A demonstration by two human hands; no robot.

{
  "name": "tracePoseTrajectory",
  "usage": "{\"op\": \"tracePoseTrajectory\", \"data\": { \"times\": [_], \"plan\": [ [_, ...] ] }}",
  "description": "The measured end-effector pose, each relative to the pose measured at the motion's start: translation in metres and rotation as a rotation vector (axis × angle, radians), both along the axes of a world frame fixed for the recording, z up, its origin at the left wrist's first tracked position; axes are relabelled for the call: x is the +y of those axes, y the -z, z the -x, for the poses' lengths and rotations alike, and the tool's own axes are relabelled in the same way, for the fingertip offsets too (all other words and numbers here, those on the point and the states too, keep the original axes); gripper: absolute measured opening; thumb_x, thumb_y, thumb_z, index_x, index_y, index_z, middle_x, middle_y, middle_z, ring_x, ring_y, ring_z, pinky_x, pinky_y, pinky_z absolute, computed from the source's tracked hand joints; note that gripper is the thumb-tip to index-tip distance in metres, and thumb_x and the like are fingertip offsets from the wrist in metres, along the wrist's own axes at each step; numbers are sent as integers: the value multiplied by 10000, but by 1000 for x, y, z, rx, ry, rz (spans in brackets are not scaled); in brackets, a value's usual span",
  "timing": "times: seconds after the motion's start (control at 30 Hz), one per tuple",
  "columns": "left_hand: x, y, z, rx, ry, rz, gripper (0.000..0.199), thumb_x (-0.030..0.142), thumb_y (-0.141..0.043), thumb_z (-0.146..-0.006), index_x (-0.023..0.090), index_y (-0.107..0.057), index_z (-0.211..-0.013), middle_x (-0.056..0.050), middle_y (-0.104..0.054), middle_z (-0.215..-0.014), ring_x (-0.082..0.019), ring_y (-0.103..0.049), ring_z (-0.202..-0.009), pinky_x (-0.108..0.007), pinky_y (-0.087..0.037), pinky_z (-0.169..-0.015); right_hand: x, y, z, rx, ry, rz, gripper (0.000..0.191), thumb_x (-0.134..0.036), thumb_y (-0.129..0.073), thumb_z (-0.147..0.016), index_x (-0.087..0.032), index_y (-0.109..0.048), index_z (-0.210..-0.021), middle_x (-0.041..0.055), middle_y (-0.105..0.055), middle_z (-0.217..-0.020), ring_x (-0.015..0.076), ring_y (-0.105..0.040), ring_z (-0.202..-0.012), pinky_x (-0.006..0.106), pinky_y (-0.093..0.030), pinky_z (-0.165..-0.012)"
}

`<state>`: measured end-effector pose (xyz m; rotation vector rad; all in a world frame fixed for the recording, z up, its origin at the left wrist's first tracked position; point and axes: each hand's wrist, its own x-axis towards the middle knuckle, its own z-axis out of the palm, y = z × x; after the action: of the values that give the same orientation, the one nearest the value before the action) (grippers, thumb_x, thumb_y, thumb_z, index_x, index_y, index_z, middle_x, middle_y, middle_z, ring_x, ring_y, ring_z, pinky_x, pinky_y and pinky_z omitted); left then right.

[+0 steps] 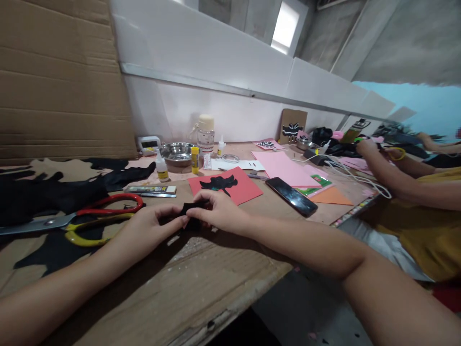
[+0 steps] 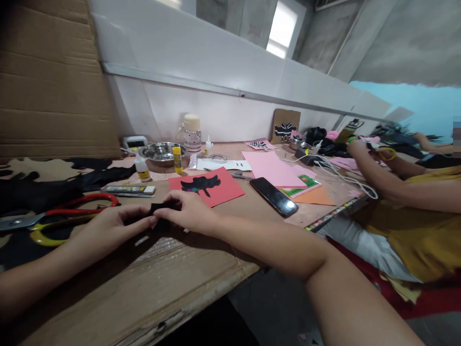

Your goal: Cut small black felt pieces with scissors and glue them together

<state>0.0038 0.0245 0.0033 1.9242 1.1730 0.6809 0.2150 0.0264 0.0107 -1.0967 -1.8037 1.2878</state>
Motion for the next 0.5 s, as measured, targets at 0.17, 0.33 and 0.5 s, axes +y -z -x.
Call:
{"op": "tracePoseTrajectory", "data": {
  "times": [0.17,0.33,0.5],
  "plan": [
    [-3,-2,-1,-79,22,-16,342,537,-688,-829,223,-808,-893,-25,-814,-856,-246,-720,-818,-294,-535,-727,-2,-1,1,-12,-9,-39,114,-273,-682,-976,-206,-612,-915,-49,-618,-725,94,-584,-567,177,-449,-468],
    [-6,-3,-2,-94,31,29,344,532,-692,-851,210,-801,-903,-39,-812,-887,-239,-718,-826,-299,-544,-742,-3,-1,-2,21,-22,-58,238,-382,-589,-1037,-215,-567,-868,-55,-570,-652,95,-541,-525,182,-415,-449],
    [-6,-3,-2,-113,33,33,320,499,-677,-870,208,-791,-938,-28,-805,-915,-225,-713,-858,-293,-540,-765,-2,-3,-3,68,6,-13,219,-422,-653,-979,-230,-549,-969,-72,-578,-629,107,-560,-511,200,-459,-475]
  ]
}}
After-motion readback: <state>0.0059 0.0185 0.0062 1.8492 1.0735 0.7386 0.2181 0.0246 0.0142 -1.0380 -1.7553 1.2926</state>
